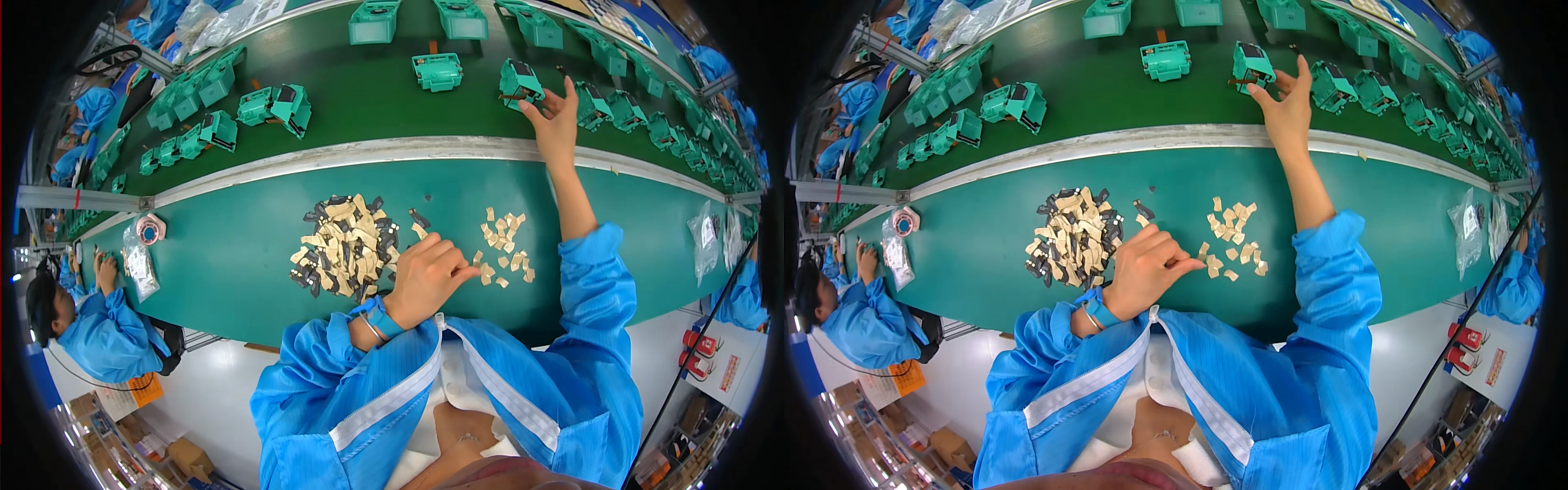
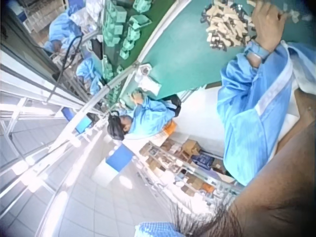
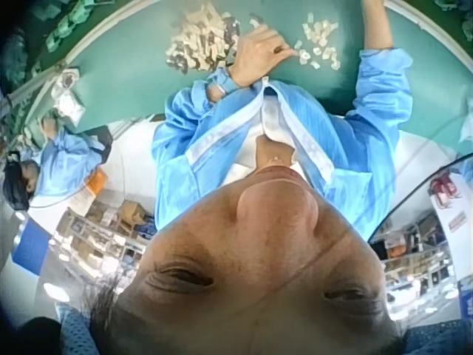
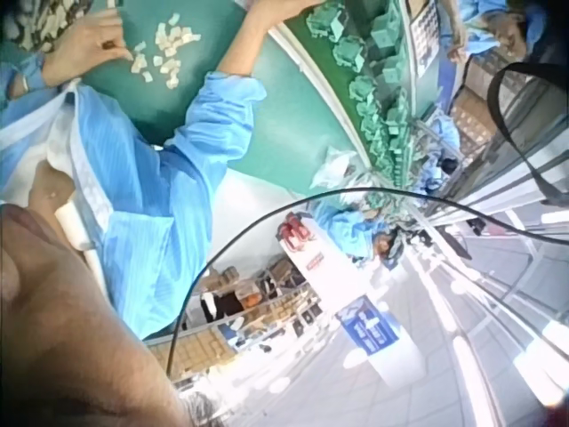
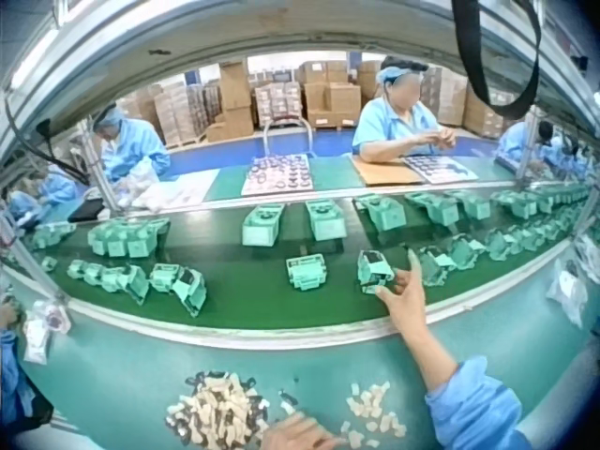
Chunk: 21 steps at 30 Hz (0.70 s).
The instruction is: The person assembles small electronic components by hand, placing black electronic components into green plastic housings.
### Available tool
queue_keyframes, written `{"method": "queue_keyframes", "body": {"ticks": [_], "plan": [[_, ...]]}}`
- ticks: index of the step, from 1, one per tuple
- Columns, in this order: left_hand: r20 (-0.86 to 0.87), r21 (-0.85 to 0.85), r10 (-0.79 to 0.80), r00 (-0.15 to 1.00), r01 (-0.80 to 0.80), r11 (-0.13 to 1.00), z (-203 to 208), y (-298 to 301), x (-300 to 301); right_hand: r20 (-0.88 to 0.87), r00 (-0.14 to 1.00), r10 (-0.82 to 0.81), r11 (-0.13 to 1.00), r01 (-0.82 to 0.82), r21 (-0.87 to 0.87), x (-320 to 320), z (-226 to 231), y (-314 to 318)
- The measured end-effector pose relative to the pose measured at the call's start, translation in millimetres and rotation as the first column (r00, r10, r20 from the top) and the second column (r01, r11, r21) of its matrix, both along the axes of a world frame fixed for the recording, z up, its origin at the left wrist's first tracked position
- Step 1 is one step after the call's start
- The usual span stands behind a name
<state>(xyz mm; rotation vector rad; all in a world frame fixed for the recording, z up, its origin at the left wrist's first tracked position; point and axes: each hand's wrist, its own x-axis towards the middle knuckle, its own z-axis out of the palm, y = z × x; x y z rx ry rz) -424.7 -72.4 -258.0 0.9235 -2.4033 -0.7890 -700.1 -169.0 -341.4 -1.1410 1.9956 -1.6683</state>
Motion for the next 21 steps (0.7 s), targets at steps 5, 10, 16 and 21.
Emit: {"method": "queue_keyframes", "body": {"ticks": [5, 10, 16, 21], "plan": [[-0.053, -0.049, 0.016, 0.998, -0.019, 0.999, 3.9, -1.9, 8.5, 0.185, 0.971, 0.154, 0.988, -0.149, -0.042, -4.2, 7.5, -6.8], [-0.368, 0.551, 0.315, 0.875, -0.068, 0.831, 36.7, -13.4, 12.3, 0.452, 0.447, 0.772, 0.538, -0.838, -0.090, 23.3, 109.6, 41.3], [-0.377, 0.847, 0.202, 0.904, 0.248, 0.471, 58.0, -10.6, 10.3, -0.005, 0.794, 0.608, 0.794, -0.608, 0.005, 84.9, 144.6, 76.4], [-0.395, 0.913, 0.597, 0.698, 0.225, 0.341, 58.4, 1.3, 13.0, 0.108, 0.906, 0.409, 0.857, -0.341, -0.387, 79.8, 145.7, 112.9]]}}
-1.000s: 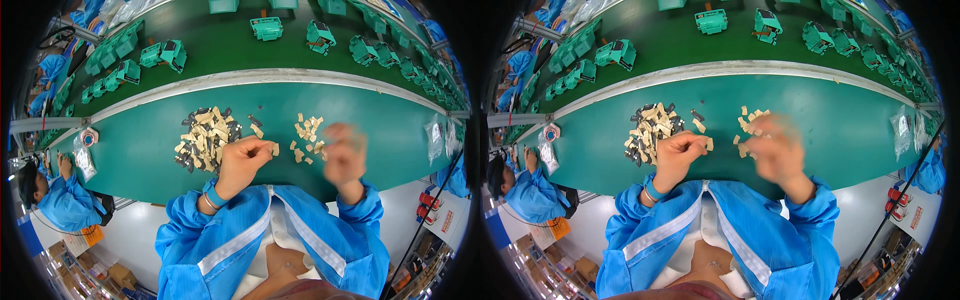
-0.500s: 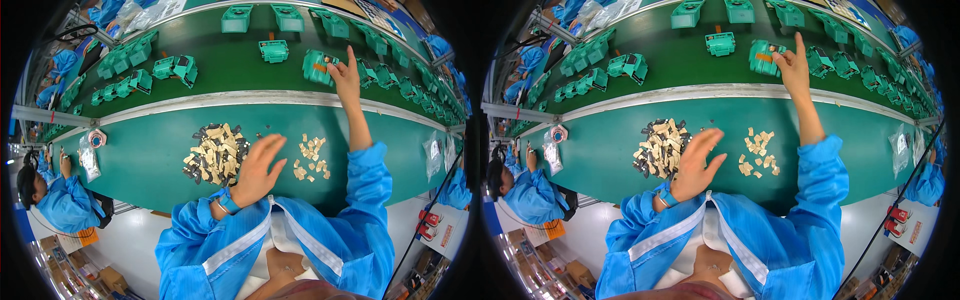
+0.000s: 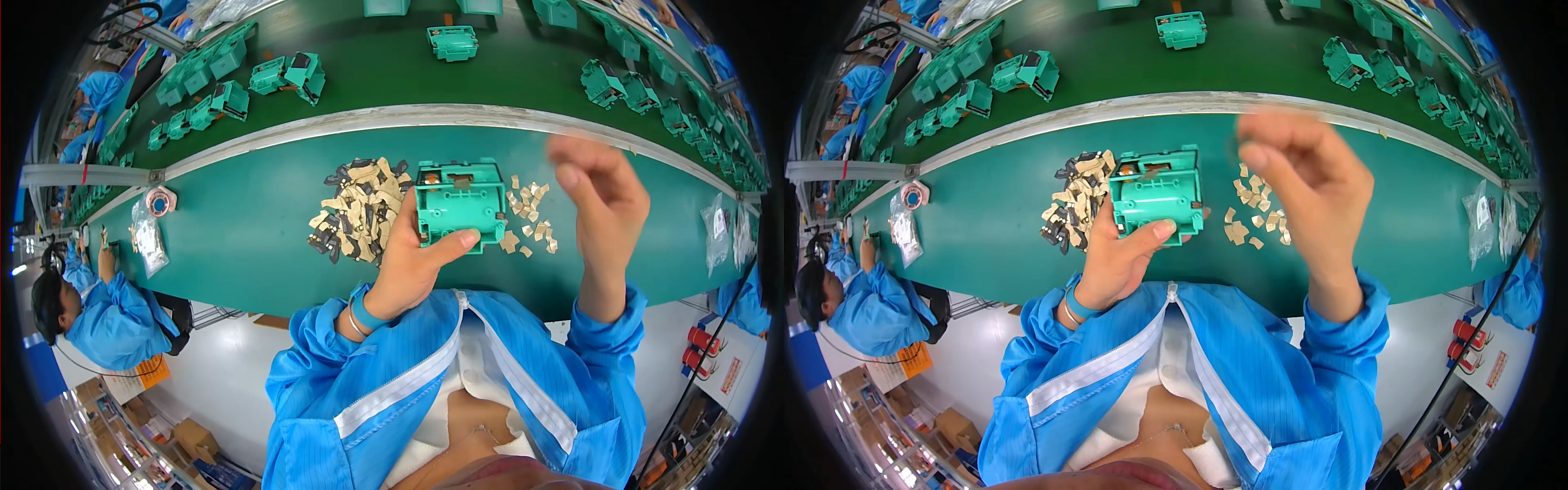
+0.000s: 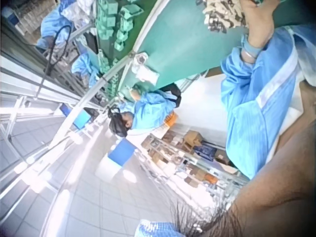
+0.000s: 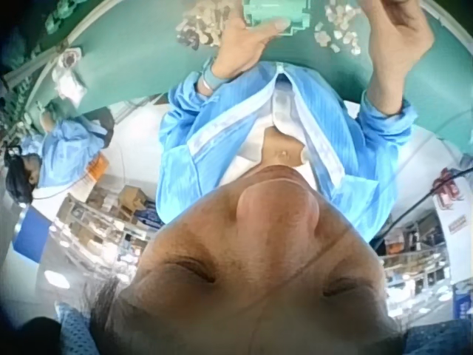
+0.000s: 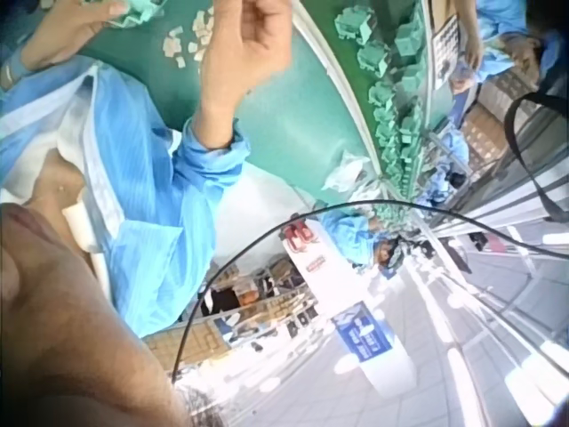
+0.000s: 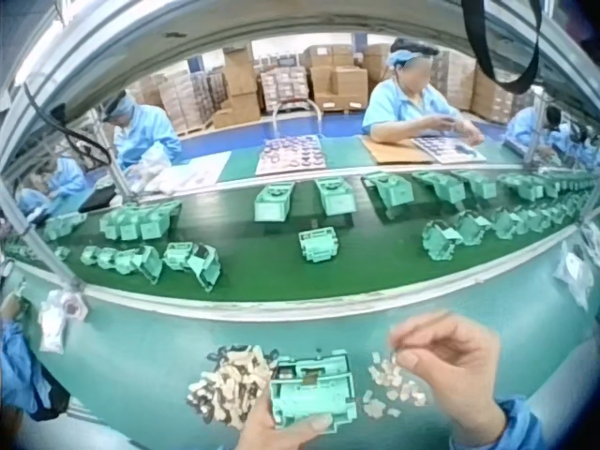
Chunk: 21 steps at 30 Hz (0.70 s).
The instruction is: The person assembles small electronic components by hand, placing black electronic components into green plastic housings.
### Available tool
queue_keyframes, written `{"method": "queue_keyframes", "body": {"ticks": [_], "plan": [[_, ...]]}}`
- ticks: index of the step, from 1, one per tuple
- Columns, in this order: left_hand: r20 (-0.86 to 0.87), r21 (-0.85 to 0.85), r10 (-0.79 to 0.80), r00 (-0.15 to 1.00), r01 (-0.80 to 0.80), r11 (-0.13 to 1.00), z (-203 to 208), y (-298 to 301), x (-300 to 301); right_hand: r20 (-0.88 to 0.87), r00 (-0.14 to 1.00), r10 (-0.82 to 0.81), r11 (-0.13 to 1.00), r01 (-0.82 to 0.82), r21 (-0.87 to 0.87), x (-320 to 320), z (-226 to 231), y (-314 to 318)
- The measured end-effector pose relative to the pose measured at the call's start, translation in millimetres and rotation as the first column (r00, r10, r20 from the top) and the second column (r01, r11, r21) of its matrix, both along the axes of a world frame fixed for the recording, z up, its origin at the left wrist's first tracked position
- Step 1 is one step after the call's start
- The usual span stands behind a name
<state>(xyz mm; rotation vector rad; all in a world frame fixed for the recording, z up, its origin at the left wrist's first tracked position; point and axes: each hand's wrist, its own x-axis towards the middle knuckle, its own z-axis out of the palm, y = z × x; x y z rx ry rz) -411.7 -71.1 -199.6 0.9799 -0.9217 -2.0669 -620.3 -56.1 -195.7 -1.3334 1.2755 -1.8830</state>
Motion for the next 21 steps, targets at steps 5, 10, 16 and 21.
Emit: {"method": "queue_keyframes", "body": {"ticks": [5, 10, 16, 21], "plan": [[0.066, -0.132, 0.052, 0.996, -0.043, 0.990, -1.6, 0.8, 5.7, 0.532, 0.821, 0.209, 0.870, -0.405, 0.282, 19.6, -1.2, 39.0], [0.108, -0.235, 0.094, 0.990, -0.066, 0.970, 2.6, 4.1, 4.3, 0.534, 0.822, 0.199, 0.829, -0.432, 0.356, 26.7, 1.0, 39.4], [0.156, -0.310, 0.117, 0.981, -0.064, 0.949, 6.1, 5.8, 3.1, 0.495, 0.840, 0.224, 0.779, -0.459, 0.427, 23.8, 4.7, 32.6], [0.133, -0.310, 0.130, 0.983, -0.084, 0.947, 6.2, 4.9, 3.5, 0.475, 0.849, 0.232, 0.770, -0.459, 0.443, 26.2, 6.8, 28.2]]}}
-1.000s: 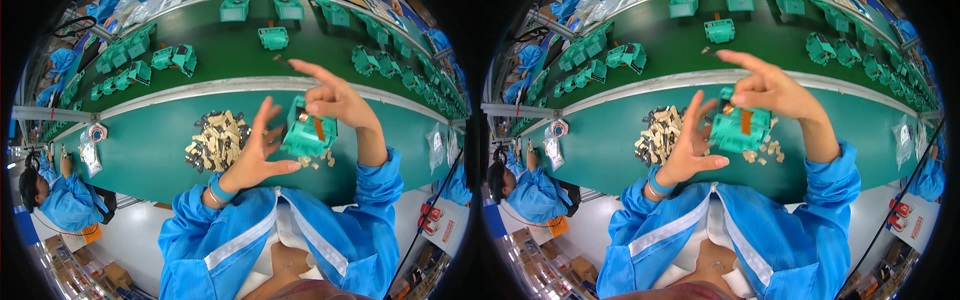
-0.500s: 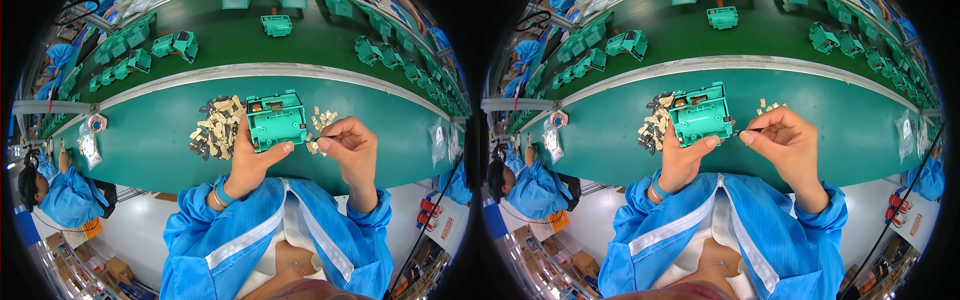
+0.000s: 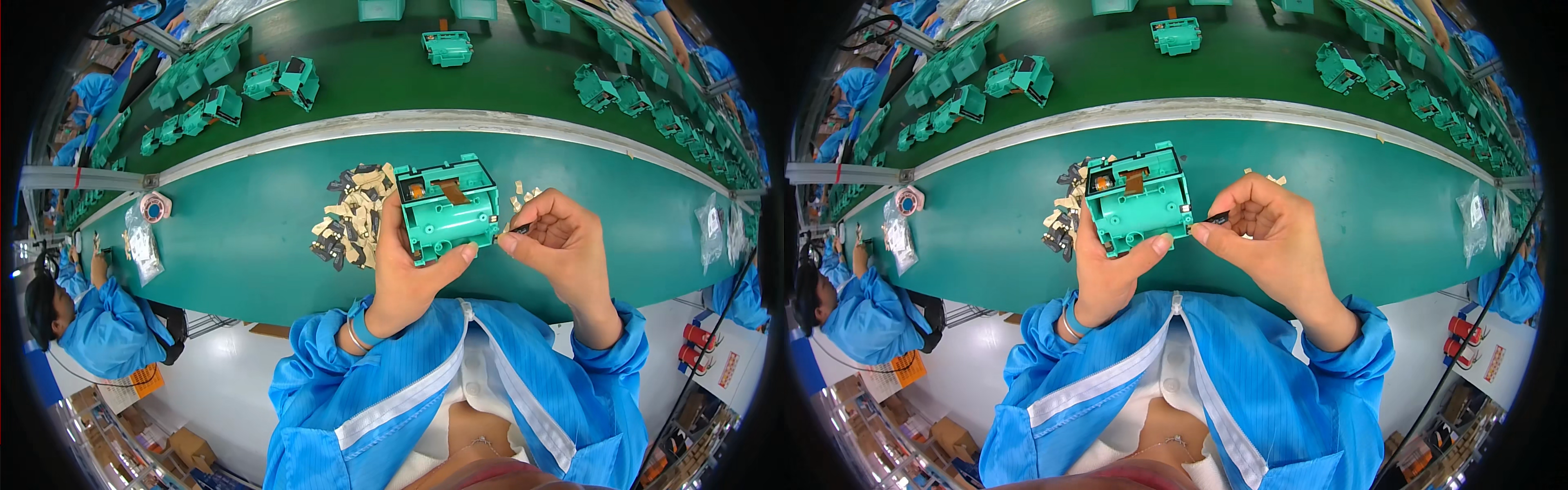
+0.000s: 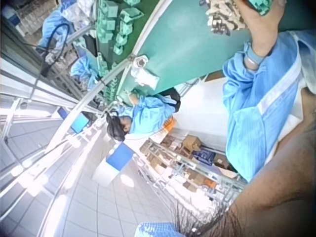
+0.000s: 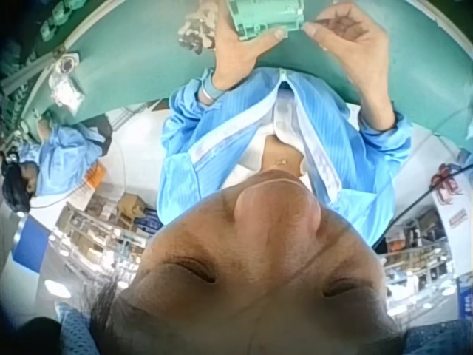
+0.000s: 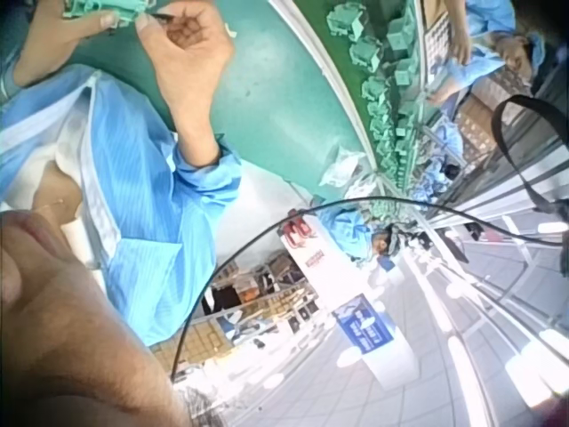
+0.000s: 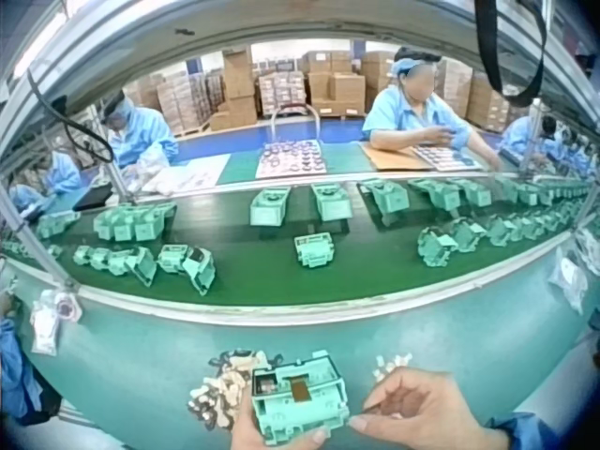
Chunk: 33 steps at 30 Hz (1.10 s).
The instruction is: The person assembles small electronic components by hand, placing black electronic components into green plastic housings.
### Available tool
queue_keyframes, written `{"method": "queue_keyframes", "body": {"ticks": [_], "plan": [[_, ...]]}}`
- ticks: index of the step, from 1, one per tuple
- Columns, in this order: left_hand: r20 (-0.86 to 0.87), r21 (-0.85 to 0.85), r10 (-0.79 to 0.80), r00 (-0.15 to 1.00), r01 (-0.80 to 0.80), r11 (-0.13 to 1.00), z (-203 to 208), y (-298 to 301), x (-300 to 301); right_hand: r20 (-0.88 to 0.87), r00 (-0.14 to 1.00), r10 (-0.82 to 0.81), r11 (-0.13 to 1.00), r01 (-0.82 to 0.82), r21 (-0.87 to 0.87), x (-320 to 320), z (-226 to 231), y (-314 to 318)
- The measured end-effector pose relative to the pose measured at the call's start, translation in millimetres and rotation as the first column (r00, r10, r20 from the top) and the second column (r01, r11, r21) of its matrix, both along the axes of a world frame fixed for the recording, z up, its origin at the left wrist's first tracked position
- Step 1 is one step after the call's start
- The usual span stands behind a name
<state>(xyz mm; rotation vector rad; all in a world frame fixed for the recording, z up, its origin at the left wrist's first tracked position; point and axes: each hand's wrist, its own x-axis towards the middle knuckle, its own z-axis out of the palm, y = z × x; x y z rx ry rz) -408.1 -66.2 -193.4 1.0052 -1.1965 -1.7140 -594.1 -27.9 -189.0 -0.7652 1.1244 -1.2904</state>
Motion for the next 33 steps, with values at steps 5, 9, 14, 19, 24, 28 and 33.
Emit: {"method": "queue_keyframes", "body": {"ticks": [5, 9, 14, 19, 24, 28, 33], "plan": [[0.057, -0.023, -0.016, 0.998, 0.018, 1.000, 1.5, -0.1, 1.1, -0.044, 0.999, 0.006, 1.000, -0.005, 0.003, 0.7, -0.4, -2.3], [0.046, -0.024, -0.028, 0.999, 0.029, 0.999, 0.8, -0.1, -0.2, -0.075, 0.997, -0.001, 1.000, 0.002, 0.013, -0.2, 0.8, -1.4], [0.055, -0.057, -0.006, 0.998, 0.009, 0.998, 0.0, 2.2, -3.4, -0.177, 0.984, -0.017, 1.000, 0.016, -0.007, -0.5, 0.7, 0.1], [0.065, -0.082, -0.014, 0.998, 0.020, 0.996, 0.2, 3.5, -5.4, -0.257, 0.965, -0.048, 0.999, 0.044, -0.020, 0.1, 1.3, 3.8], [0.059, -0.086, 0.000, 0.998, 0.005, 0.996, 0.3, 2.2, -6.4, -0.170, 0.985, -0.033, 0.999, 0.037, 0.022, -4.7, -11.8, 2.2], [-0.014, 0.013, -0.011, 1.000, 0.011, 1.000, -5.1, 1.7, -3.8, -0.144, 0.989, 0.014, 0.995, 0.001, 0.104, -7.9, -12.8, 2.4], [-0.010, 0.087, 0.030, 1.000, -0.029, 0.996, -7.2, 2.5, -0.1, -0.085, 0.991, -0.107, 0.980, 0.091, -0.175, -12.3, -12.9, 12.0]]}}
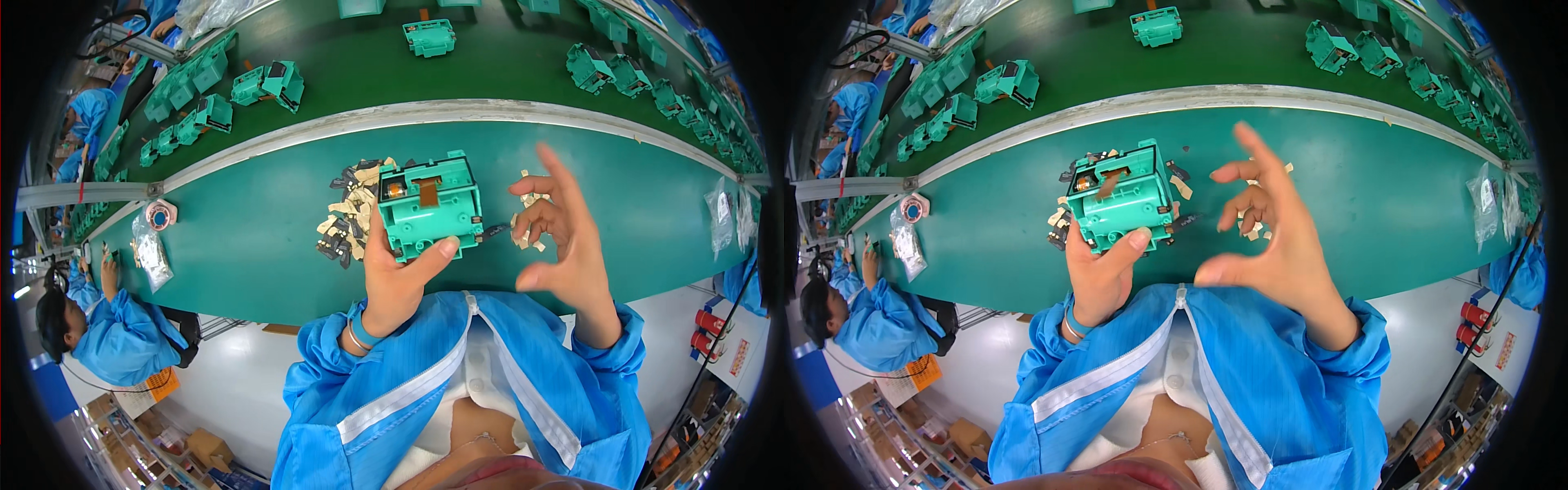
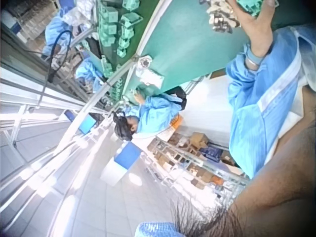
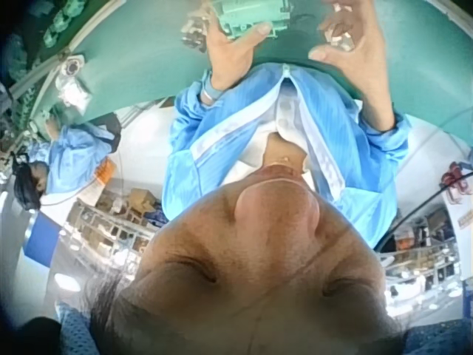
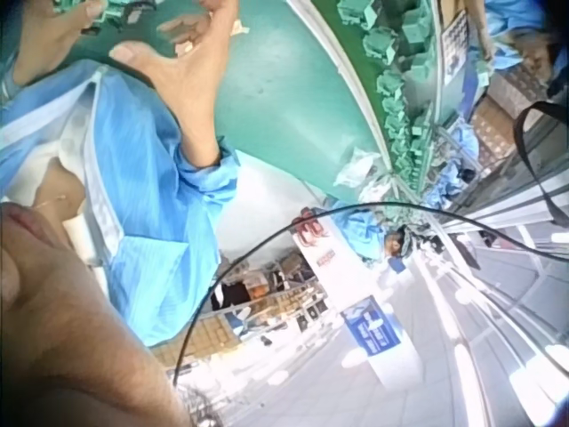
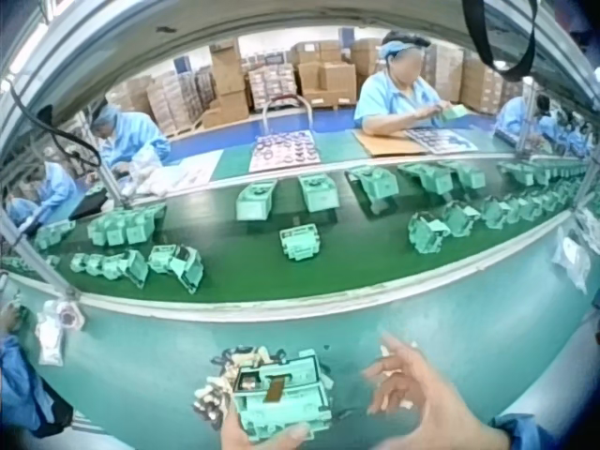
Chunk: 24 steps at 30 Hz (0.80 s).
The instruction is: The person assembles small electronic components by hand, placing black electronic components into green plastic housings.
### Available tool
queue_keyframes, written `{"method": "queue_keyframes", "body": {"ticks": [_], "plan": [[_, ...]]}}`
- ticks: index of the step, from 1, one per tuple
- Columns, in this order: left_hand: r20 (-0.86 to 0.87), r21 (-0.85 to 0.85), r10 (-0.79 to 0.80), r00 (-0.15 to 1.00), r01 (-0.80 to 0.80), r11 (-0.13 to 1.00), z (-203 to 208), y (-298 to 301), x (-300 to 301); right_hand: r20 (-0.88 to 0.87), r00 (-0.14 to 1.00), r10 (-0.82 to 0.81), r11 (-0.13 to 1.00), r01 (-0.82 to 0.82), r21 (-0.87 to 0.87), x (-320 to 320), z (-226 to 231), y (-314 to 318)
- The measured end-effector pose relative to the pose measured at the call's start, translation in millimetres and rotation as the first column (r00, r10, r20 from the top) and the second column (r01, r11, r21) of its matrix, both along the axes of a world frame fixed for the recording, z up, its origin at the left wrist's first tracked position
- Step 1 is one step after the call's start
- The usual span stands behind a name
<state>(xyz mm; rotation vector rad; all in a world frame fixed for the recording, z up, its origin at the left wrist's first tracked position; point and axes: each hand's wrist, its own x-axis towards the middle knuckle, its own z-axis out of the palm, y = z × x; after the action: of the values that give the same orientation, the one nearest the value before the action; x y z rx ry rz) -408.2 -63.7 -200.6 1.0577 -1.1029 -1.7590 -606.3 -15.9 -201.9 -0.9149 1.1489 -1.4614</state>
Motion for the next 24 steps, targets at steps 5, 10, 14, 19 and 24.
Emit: {"method": "queue_keyframes", "body": {"ticks": [5, 10, 14, 19, 24], "plan": [[0.017, -0.053, 0.081, 0.997, -0.080, 0.995, -0.8, 3.5, -7.4, -0.387, 0.915, -0.114, 0.987, 0.061, -0.147, 9.8, -0.4, 0.0], [-0.186, 0.112, 0.048, 0.981, -0.027, 0.993, 2.5, 3.4, -15.8, -0.417, 0.882, -0.217, 0.963, 0.125, -0.237, 11.4, -5.7, -5.9], [-0.284, 0.161, -0.031, 0.958, 0.079, 0.984, -5.2, 6.2, -13.0, -0.427, 0.866, -0.259, 0.948, 0.144, -0.282, 14.7, -6.2, -7.8], [-0.420, 0.249, -0.060, 0.906, 0.178, 0.952, -16.5, 5.1, -9.2, -0.407, 0.860, -0.307, 0.929, 0.180, -0.322, 16.4, -5.9, -6.8], [-0.503, 0.292, -0.046, 0.863, 0.220, 0.931, -20.5, 6.8, -11.0, -0.428, 0.835, -0.347, 0.911, 0.191, -0.365, 15.4, -6.1, -5.7]]}}
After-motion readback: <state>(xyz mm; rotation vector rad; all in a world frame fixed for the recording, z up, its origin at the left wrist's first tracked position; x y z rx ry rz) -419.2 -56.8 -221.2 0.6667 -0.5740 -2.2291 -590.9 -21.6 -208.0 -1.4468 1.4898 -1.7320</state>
